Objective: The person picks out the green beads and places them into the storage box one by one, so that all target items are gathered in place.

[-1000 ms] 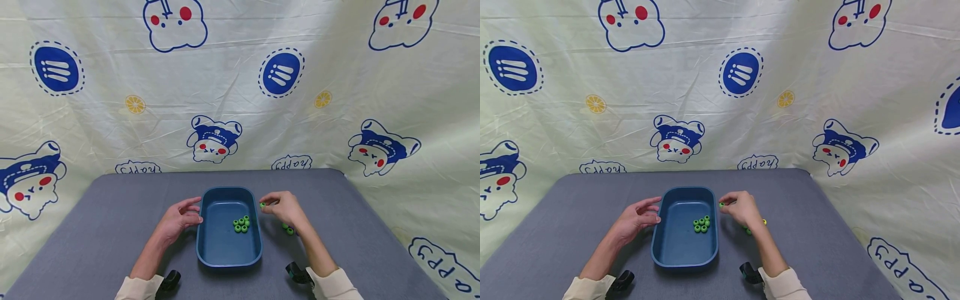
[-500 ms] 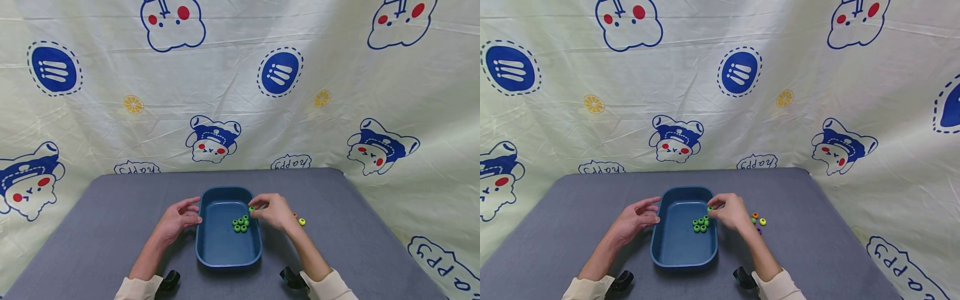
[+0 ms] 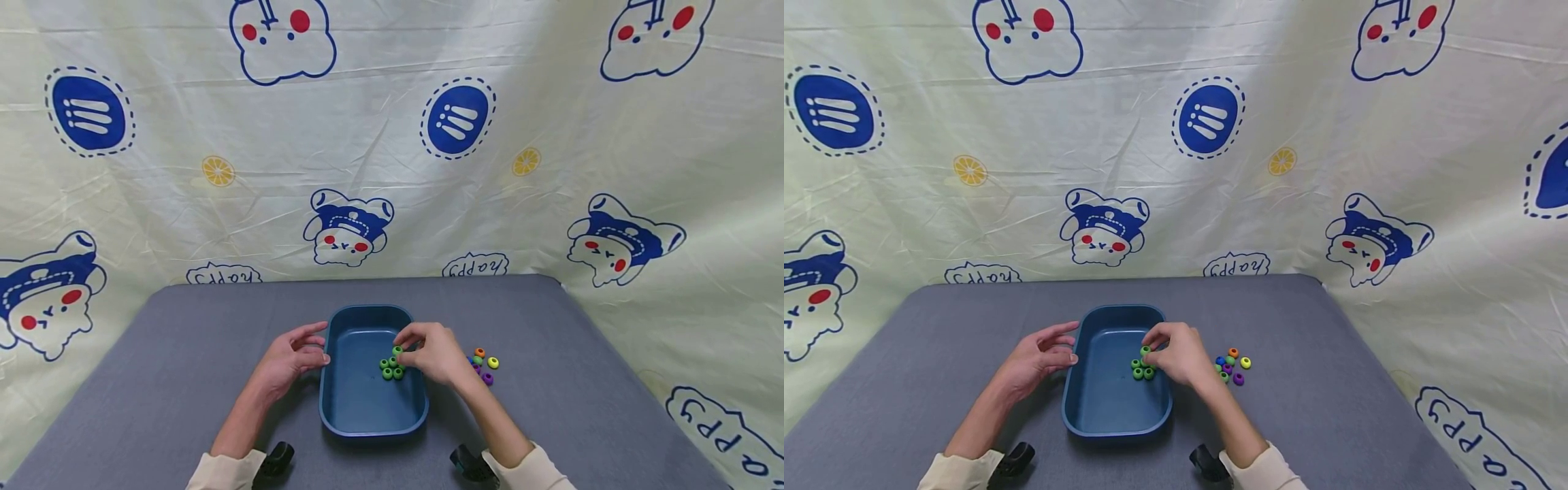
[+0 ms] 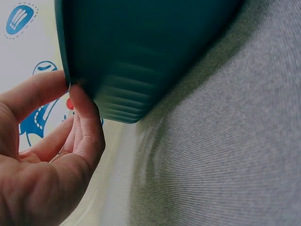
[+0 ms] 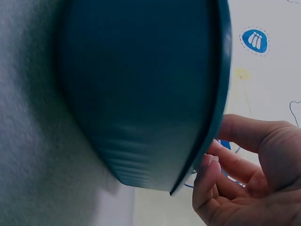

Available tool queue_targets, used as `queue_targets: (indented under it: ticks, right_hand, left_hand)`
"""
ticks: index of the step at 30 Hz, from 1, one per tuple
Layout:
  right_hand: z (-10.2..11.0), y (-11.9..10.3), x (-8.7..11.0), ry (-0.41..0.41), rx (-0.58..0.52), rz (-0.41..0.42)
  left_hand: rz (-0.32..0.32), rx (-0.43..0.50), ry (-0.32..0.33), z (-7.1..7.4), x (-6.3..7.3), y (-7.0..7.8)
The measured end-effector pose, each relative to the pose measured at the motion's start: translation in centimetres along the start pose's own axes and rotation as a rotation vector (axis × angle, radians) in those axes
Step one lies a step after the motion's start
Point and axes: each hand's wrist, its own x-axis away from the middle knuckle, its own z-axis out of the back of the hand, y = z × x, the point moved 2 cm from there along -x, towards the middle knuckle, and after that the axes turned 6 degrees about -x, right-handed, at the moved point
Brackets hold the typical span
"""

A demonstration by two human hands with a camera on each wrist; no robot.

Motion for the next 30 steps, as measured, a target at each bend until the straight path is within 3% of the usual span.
queue_targets:
  ticks: [7, 17, 30]
  right_hand:
    - [-0.91, -0.05, 0.16, -0.024, 0.005, 0.035]
    - [-1.14, 0.17, 0.05, -0.065, 0.017, 0.006]
    - [-0.92, 0.34, 0.01, -0.115, 0.022, 0.027]
  left_hand:
    - [-0.006, -0.009, -0.003, -0.02, 0.08, 0.07]
    - [0.001, -0.004, -0.005, 0.03, 0.05, 0.08]
    - [0.002, -0.001, -0.009, 0.08, -0.02, 0.04]
